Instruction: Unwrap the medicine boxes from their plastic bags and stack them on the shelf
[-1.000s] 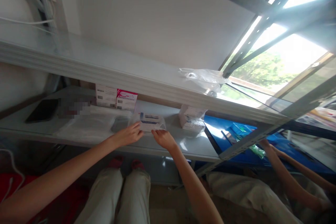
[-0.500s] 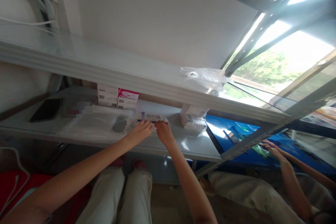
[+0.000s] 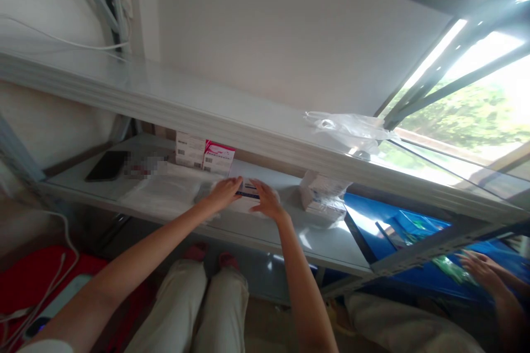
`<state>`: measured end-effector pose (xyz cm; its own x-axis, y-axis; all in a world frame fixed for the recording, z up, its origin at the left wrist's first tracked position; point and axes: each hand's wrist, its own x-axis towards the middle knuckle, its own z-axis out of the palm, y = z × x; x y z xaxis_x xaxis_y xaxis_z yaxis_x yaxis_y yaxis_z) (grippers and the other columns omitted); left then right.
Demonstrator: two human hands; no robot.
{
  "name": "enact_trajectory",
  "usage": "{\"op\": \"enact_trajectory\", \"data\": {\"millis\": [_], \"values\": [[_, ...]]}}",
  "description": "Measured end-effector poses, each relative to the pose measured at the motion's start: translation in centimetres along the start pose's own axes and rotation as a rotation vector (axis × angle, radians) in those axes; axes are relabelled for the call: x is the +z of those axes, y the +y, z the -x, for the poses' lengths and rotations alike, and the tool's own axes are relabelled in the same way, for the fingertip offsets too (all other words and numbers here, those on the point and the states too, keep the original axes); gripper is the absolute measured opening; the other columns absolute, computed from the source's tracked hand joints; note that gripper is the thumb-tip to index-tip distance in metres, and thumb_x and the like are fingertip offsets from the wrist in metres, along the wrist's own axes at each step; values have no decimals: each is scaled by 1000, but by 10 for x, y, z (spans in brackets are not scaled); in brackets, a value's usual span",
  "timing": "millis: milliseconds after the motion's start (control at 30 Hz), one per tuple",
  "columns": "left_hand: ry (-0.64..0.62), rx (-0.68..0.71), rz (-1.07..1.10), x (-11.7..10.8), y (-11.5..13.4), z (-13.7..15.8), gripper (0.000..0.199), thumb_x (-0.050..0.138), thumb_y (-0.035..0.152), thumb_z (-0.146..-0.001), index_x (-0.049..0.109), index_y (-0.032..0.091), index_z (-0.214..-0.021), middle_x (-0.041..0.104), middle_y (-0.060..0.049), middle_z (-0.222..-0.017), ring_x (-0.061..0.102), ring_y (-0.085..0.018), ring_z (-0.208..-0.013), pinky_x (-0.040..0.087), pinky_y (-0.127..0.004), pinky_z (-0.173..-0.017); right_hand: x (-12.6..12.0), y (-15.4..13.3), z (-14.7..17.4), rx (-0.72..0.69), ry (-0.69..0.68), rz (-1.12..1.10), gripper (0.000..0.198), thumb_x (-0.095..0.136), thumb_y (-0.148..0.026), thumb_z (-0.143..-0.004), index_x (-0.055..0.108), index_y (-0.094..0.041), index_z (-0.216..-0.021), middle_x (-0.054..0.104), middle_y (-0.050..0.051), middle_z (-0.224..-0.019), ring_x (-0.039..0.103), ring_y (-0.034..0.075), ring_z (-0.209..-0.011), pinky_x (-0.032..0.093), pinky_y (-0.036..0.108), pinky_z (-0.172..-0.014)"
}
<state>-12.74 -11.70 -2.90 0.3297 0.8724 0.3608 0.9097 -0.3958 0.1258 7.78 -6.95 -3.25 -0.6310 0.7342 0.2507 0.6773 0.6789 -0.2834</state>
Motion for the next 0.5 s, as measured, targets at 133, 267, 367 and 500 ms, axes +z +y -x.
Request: {"op": "enact_trajectory", "data": {"millis": [133,267,367,500], "values": [[78,4,99,12,-17,-5,54,63,17,-76,39,12,-124,46,-20,-130,42,-28,-125,39,-41,-97,5,21,-8,6,-54,-35,106,82,-30,-57,24,-25,-146,29,13,-149,25,28,-137,25,47,-108],[-66,76,275,23,-37,-15,66,67,19,-70,39,11,-129,42,-22,-137,36,-28,-131,34,-41,-104,7,43,-18,-24,-76,-151,105,83,-28,-56,28,-18,-145,29,18,-148,26,28,-137,23,44,-111],[-139,32,389,28,-49,-21,77,71,26,-67,37,6,-133,40,-25,-139,37,-29,-131,34,-40,-104,9,57,-24,-26,-124,-264,103,82,-25,-56,29,-17,-144,30,18,-147,29,28,-136,25,44,-110],[-170,19,573,31,-60,-28,82,75,41,-60,45,12,-130,46,-20,-137,46,-29,-125,38,-38,-99,11,68,-32,25,-162,-346,102,84,-25,-52,35,-17,-141,31,17,-147,29,28,-136,23,46,-111]]}}
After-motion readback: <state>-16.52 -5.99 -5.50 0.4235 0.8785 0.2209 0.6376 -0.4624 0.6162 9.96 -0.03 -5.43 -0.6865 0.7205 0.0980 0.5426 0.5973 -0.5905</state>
